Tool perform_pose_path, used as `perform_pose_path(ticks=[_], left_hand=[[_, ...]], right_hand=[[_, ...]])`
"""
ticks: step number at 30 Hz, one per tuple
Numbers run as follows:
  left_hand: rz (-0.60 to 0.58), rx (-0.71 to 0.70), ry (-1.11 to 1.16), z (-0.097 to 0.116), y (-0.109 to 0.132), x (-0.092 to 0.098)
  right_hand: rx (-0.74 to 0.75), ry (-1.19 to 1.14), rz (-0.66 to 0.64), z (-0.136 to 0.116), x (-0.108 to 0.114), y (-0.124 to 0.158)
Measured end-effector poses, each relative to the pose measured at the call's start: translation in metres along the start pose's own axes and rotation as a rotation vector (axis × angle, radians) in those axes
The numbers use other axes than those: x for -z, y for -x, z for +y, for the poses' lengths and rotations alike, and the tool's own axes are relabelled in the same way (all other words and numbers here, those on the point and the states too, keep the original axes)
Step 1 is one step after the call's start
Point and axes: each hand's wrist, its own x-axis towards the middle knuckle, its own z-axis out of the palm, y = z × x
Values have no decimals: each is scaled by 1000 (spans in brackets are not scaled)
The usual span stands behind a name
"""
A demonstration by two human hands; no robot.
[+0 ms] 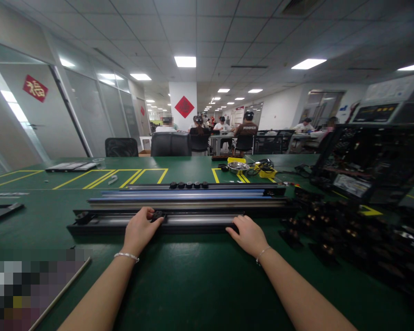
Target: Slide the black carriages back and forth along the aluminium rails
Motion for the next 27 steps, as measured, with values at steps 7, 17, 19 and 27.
perform_pose_path(ticks=[7,17,19,27], left_hand=[[-34,-48,41,3,2,2],[-73,-157,63,3,2,2],[-76,-173,69,3,2,2],[-80,-203,85,1,2,1]], right_hand=[[6,3,9,1,-1,0],[0,9,0,0,0,0],[-3,2,-3,0,0,0],[-1,2,6,1,-1,0]])
